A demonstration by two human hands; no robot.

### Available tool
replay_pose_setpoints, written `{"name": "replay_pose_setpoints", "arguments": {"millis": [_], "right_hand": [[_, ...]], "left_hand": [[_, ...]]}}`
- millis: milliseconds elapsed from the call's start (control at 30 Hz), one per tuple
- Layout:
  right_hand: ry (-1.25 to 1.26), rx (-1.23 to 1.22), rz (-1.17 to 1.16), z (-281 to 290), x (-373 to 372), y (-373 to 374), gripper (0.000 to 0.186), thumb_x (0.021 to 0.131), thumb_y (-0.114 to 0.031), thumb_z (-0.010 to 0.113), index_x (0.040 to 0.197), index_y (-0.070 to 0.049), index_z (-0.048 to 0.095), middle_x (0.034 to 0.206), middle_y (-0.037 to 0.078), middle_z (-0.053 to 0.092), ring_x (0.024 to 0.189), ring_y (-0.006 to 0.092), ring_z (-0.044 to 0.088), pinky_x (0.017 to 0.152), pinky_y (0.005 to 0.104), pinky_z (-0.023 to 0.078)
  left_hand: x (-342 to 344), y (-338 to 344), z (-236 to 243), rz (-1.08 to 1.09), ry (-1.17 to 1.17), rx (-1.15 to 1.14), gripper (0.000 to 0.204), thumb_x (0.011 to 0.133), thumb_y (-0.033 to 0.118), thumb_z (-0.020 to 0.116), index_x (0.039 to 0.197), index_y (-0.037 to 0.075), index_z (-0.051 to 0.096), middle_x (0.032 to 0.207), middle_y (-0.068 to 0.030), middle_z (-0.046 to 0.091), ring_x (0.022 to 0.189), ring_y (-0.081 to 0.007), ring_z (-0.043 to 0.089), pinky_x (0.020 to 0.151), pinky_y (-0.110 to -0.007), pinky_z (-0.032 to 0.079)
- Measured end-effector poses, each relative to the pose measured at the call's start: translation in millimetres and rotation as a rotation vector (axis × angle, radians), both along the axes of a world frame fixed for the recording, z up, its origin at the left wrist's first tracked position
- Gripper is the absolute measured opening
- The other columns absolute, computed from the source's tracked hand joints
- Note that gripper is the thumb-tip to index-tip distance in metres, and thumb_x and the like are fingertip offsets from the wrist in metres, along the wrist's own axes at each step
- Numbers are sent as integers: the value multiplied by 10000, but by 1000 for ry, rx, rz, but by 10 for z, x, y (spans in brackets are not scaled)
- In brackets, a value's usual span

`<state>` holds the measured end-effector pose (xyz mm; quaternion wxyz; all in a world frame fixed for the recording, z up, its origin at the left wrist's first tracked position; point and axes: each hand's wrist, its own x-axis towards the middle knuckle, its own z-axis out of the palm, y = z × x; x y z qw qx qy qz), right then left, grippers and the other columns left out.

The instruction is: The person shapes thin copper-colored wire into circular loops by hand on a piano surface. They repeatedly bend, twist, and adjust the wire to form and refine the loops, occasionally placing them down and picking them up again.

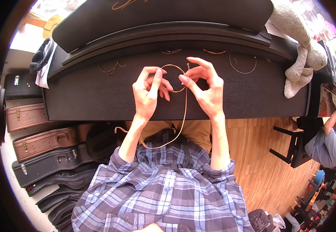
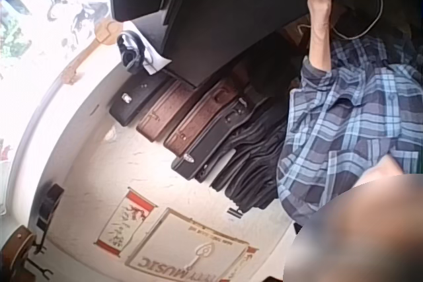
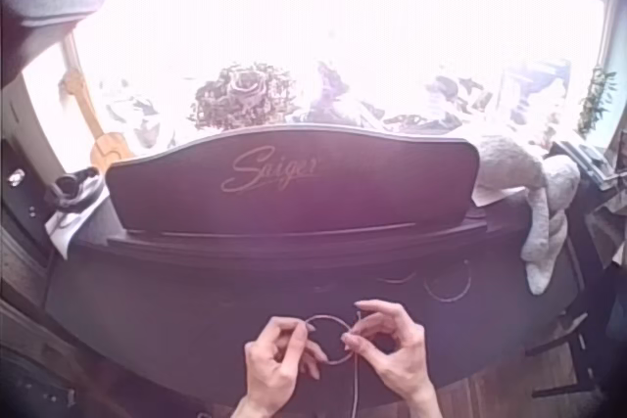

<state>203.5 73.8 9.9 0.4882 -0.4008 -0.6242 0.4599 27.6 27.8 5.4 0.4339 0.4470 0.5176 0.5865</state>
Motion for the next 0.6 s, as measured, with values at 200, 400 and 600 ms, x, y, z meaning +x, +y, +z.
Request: {"name": "replay_pose_setpoints", "arguments": {"millis": [200, 400, 600], "right_hand": [[56, -45, -74, -25, -20, 14, 351, 932, -47, 751, 1259, 4, 637, 950, 113, 773, 864, 169, 764, 761, 257, 582], [40, -109, -113, -17, -33, 6, 282, 941, -20, 725, 1219, 1, 686, 960, 110, 771, 832, 154, 755, 695, 256, 585], [-260, 174, 3, 6, -81, 20, 263, 946, -40, 692, 1199, -83, 749, 971, 78, 711, 730, 144, 696, 622, 262, 537]], "left_hand": [[-18, -2, -26, -26, -16, 37, 199, 1086, 191, 536, 1081, 2, 598, 751, -114, 754, 522, -112, 657, 466, -220, 436], [-9, -18, -27, -96, 14, 96, 211, 1085, 196, 542, 1084, -11, 587, 783, -129, 764, 540, -122, 665, 495, -226, 477], [-5, -21, -11, -106, 43, 55, 215, 1090, 221, 533, 1106, 9, 566, 810, -138, 767, 548, -139, 680, 502, -220, 449]]}}
